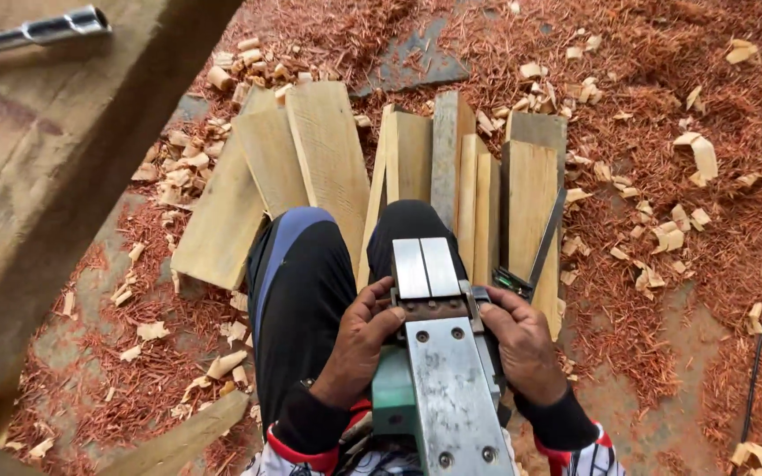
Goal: The person sits on the ground with a hand plane on their lap and adjusts its blade assembly. They use a combination square with a bubble level to check the blade alignment, tighten the blade screw with a small wrench, reposition the blade and lever cap by hand, and re-check the setup with the square.
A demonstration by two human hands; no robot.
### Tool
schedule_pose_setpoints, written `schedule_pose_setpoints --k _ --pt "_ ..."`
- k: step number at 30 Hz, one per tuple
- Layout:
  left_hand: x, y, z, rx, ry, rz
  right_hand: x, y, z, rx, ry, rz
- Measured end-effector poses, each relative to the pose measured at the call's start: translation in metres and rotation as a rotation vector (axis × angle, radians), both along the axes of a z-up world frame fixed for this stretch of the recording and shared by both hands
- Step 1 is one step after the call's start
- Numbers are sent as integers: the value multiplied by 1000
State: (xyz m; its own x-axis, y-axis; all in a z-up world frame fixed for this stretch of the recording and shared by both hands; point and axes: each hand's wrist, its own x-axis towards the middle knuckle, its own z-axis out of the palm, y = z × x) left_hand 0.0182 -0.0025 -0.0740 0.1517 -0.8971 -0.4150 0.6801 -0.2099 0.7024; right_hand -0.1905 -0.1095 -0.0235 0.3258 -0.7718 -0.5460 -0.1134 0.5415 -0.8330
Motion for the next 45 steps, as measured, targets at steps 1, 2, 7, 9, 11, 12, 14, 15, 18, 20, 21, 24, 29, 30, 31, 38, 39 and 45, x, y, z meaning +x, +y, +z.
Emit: schedule_pose_setpoints --k 1,2,7,9,11,12,14,15,18,20,21,24,29,30,31,38,39,45 --pt "2 -1 12 25 9 -12 -1 -1 -1 0 19 27" --pt "5 -7 23 39 13 -25 0 -6 -2 -11 34 53" --pt "-2 -3 13 34 -75 -7 -4 -23 -13 -38 52 150" --pt "0 -5 23 53 -106 -20 -2 -28 -12 -38 91 181" --pt "0 -7 28 117 -58 -49 -4 -33 -12 -100 173 243" --pt "-1 -8 28 122 -59 -48 -5 -35 -13 -95 171 245" --pt "-1 -9 28 160 -48 -32 -7 -39 -15 -73 198 288" --pt "-1 -10 28 167 -50 -29 -7 -41 -12 -67 195 291" --pt "-1 -10 28 202 -51 1 -6 -45 -6 52 116 293" --pt "0 -12 27 175 -9 4 -3 -48 -3 91 105 274" --pt "-1 -12 26 180 -8 0 -4 -48 -7 95 105 271" --pt "-3 -14 25 226 -14 5 -5 -51 -14 -51 135 343" --pt "-4 -18 28 182 -3 18 -1 -49 -14 -38 189 304" --pt "-4 -18 23 186 0 17 -1 -49 -16 -34 192 304" --pt "-3 -17 19 189 -15 17 -1 -48 -17 -36 194 291" --pt "6 -13 -2 199 -2 7 4 -44 -20 -182 268 287" --pt "7 -13 2 199 -1 7 5 -43 -19 -182 268 288" --pt "9 -12 8 175 -10 -26 4 -45 -20 -173 260 282"
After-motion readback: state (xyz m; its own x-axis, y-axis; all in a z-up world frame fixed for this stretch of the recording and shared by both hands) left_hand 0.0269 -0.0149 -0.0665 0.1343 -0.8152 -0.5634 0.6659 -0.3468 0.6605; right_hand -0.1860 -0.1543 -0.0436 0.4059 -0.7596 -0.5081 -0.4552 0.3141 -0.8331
